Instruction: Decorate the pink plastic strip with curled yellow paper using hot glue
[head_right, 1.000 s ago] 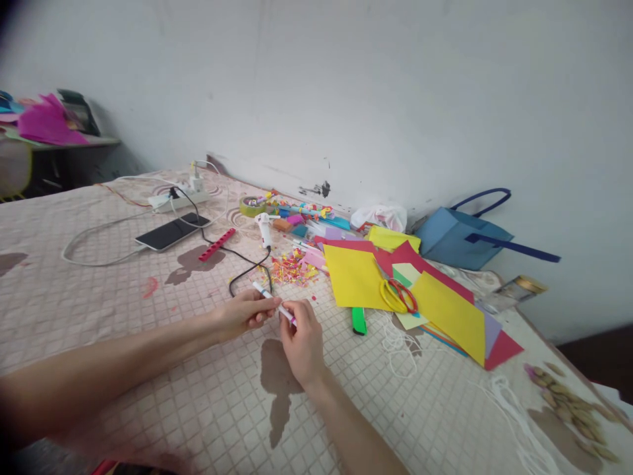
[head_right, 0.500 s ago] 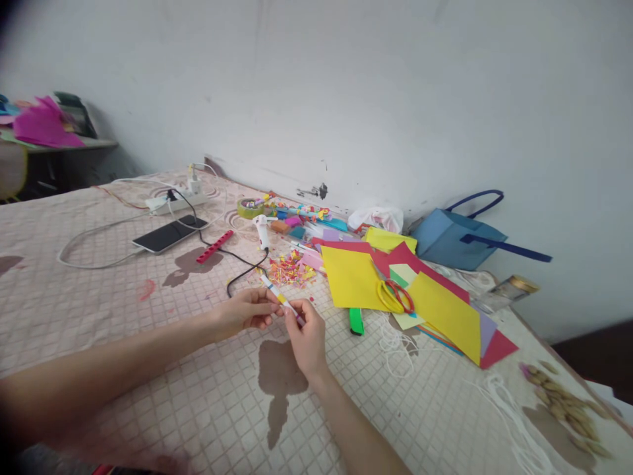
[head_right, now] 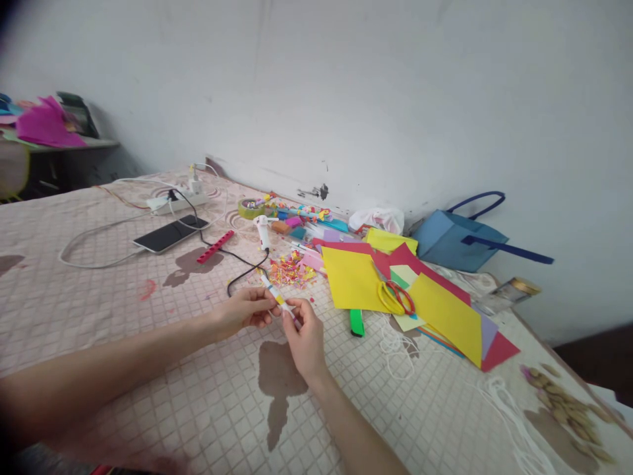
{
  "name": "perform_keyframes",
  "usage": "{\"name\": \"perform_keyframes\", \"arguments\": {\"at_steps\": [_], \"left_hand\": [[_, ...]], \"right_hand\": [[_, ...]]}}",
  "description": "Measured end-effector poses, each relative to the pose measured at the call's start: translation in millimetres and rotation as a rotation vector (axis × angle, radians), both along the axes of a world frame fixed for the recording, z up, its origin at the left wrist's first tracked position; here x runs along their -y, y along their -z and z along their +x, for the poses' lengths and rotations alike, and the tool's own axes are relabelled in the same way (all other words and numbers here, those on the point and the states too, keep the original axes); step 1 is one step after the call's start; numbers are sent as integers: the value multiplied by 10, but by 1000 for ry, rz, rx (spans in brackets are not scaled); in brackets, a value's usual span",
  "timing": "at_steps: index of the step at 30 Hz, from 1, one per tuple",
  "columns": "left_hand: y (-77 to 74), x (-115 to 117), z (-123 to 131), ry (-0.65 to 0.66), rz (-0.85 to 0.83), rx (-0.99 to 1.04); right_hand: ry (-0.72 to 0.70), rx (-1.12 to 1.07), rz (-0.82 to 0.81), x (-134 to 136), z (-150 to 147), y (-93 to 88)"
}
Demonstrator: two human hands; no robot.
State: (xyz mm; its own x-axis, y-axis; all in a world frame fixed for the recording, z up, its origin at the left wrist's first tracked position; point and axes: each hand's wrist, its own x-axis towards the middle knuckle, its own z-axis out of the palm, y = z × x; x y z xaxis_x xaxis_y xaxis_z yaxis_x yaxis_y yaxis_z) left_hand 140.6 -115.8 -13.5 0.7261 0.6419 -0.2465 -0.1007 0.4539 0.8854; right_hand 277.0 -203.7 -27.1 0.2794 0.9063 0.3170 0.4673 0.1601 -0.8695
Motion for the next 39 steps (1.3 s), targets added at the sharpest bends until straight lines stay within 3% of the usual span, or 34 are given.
{"name": "perform_keyframes", "arguments": {"at_steps": [8, 19, 26, 34, 39], "left_hand": [[-53, -72, -18, -72, 79, -21], [87, -46, 26, 87, 237, 0], [87, -67, 32, 8, 193, -41], [-54, -209, -25, -63, 198, -7], [5, -194, -20, -32, 176, 14]], "right_hand": [[-20, -26, -74, 11, 38, 5], [-39, 45, -48, 9, 18, -7], [-51, 90, -39, 15, 13, 8], [-30, 134, -45, 3, 93, -2], [-48, 104, -49, 1, 89, -9]]}}
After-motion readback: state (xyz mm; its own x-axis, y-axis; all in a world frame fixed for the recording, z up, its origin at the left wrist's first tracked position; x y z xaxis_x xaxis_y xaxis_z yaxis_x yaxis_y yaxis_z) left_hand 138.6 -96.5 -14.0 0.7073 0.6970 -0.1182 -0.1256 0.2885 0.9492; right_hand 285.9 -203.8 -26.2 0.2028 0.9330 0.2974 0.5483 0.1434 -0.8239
